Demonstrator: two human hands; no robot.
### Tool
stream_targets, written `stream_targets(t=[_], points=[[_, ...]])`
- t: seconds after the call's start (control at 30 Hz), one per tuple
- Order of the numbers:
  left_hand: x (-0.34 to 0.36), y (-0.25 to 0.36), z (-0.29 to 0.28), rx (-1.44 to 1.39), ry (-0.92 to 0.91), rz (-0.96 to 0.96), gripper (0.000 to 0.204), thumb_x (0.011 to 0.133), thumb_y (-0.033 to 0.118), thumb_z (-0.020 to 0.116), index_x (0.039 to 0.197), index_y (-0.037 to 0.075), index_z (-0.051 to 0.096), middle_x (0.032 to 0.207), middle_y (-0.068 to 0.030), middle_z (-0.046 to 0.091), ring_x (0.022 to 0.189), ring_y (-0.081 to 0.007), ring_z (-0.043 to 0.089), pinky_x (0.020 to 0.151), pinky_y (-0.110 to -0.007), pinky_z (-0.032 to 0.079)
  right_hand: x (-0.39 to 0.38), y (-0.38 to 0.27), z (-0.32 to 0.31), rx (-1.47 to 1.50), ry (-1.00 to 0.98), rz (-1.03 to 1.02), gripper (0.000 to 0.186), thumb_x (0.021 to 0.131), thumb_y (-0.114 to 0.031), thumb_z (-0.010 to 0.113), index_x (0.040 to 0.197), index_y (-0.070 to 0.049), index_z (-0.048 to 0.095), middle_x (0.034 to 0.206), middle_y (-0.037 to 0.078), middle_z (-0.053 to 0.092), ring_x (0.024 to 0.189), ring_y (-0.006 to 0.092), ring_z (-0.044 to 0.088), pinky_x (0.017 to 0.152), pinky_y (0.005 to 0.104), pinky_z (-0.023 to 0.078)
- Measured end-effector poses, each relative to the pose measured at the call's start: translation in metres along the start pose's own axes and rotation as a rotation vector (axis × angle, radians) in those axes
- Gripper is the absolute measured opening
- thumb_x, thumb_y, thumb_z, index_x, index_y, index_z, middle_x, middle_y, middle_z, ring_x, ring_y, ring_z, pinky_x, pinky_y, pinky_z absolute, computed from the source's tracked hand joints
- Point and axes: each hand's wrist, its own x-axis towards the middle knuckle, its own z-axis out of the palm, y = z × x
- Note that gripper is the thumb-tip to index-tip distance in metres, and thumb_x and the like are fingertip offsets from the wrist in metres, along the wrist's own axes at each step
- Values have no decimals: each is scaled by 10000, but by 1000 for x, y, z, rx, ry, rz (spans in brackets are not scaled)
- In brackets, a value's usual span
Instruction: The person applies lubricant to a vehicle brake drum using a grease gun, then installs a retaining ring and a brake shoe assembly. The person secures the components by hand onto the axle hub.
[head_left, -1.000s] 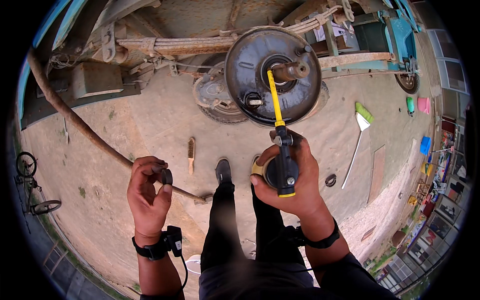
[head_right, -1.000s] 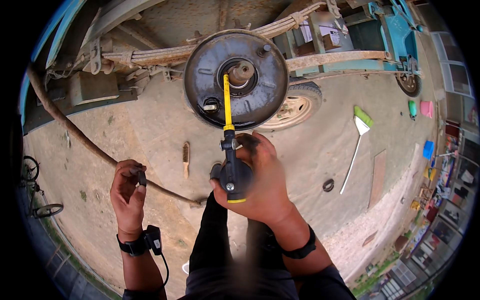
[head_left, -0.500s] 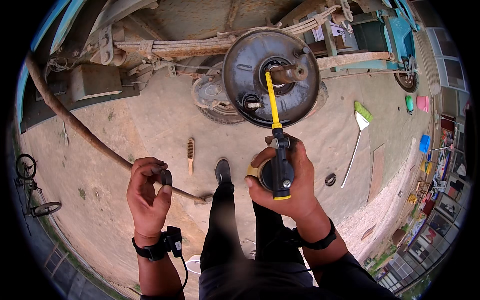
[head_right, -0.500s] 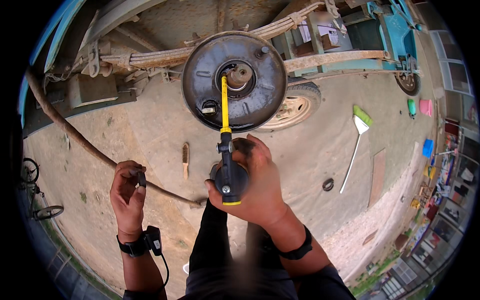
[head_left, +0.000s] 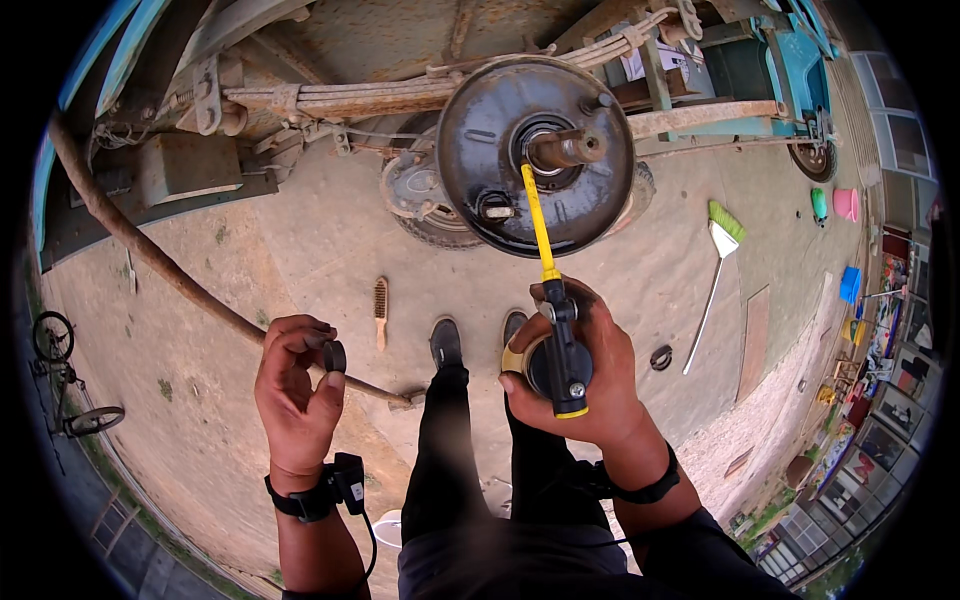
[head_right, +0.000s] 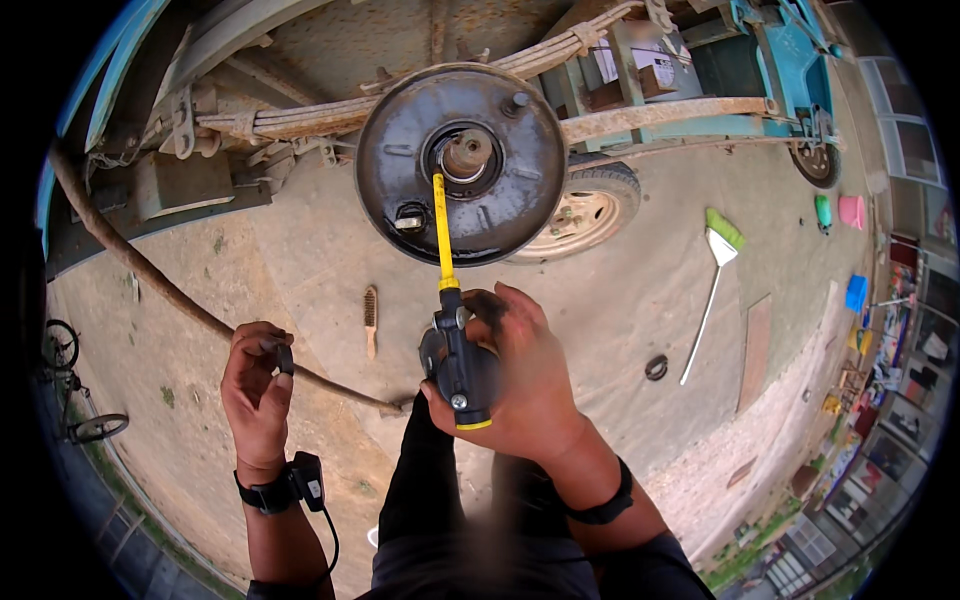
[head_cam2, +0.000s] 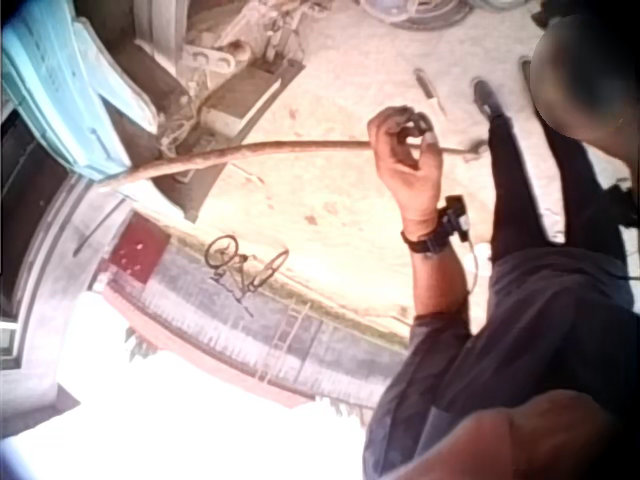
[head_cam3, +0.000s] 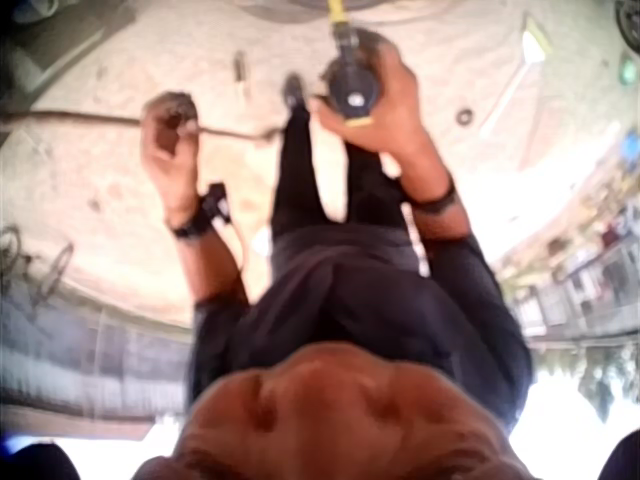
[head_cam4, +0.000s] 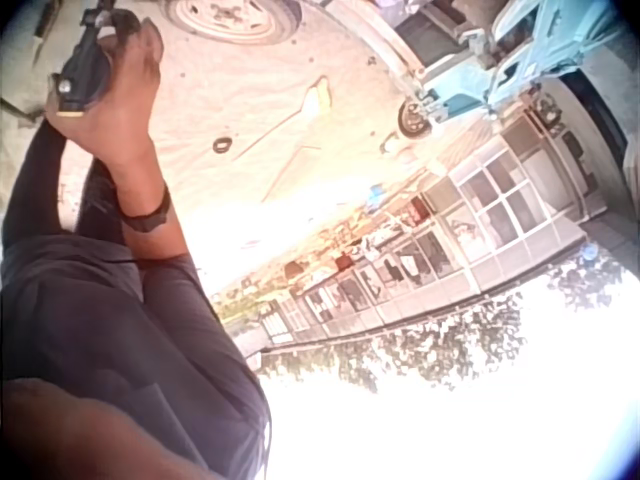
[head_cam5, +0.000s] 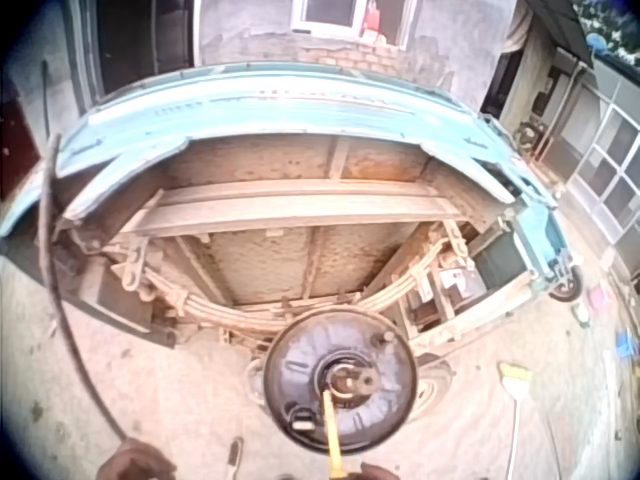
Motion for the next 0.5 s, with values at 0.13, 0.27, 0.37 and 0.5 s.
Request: stream_targets(t=[0.13, 0.27, 0.37, 0.5], points=[[1, 1, 3, 11, -11, 8, 328, 784, -51, 649, 1102, 3, 591, 1231, -138, 573, 1094, -202, 607, 879, -302, 502, 3, 2, -6, -31, -1, -53, 887, 714, -111, 883, 1419, 46, 369, 930, 105, 746, 1173, 359, 682, 1026, 420, 523], [1, 2, 6, 6, -17, 7, 330, 785, -47, 652, 1105, 7, 589, 1231, -136, 573, 1096, -201, 606, 879, -302, 499, 3, 2, -10, -8, -19, -55, 943, 715, -104, 884, 1471, 23, 334, 919, 105, 748, 1194, 371, 668, 1020, 433, 526], [2, 2, 8, 10, -22, 6, 328, 792, -29, 663, 1109, 11, 589, 1230, -134, 575, 1098, -199, 604, 878, -299, 496, 2, 6, -11, -6, -20, -93, 1004, 721, -101, 884, 1525, -12, 289, 925, 108, 750, 1191, 375, 665, 1016, 436, 525], [2, 3, 10, 17, -26, 4, 327, 801, -6, 676, 1115, 13, 587, 1228, -131, 576, 1100, -198, 603, 875, -297, 493, 4, 6, -13, -14, -22, -122, 1052, 725, -99, 886, 1564, -45, 254, 937, 110, 754, 1190, 377, 663, 1014, 435, 523]])
